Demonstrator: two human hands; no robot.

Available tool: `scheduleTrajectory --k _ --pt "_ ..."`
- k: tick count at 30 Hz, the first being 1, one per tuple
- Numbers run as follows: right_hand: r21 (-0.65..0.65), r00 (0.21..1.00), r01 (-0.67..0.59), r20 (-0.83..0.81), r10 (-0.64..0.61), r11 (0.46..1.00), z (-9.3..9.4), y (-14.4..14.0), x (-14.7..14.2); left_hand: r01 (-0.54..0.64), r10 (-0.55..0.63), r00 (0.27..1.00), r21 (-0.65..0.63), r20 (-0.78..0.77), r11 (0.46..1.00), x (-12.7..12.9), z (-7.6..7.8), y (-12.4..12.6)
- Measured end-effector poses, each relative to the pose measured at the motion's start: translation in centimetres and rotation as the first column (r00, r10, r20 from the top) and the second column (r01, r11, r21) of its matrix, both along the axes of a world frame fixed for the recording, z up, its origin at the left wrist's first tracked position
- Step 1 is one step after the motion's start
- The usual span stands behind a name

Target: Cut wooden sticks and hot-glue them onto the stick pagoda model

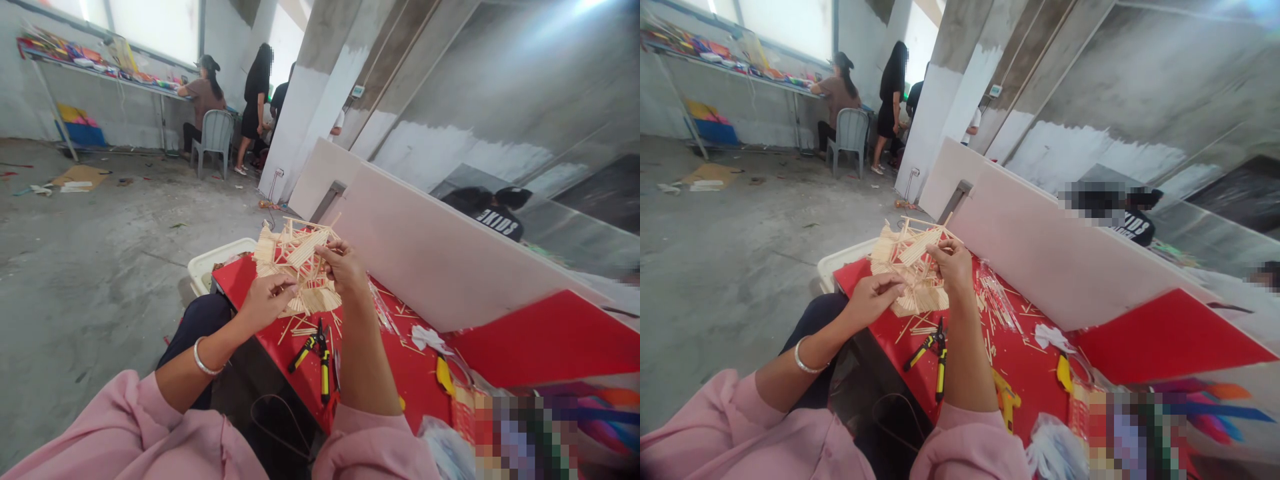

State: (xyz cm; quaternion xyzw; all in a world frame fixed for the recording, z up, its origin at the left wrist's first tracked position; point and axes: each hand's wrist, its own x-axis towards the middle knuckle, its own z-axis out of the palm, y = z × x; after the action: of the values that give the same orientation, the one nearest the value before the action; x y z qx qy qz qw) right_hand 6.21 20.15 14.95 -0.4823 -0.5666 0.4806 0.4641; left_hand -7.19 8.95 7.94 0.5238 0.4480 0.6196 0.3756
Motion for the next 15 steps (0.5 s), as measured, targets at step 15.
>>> scheduleTrajectory --k 15 --pt "-0.002 1.000 0.003 -0.013 -0.003 1.000 -0.04 -0.06 0.05 0.021 -0.020 1.000 -0.022 0.016 1.000 0.27 -0.20 -0.26"
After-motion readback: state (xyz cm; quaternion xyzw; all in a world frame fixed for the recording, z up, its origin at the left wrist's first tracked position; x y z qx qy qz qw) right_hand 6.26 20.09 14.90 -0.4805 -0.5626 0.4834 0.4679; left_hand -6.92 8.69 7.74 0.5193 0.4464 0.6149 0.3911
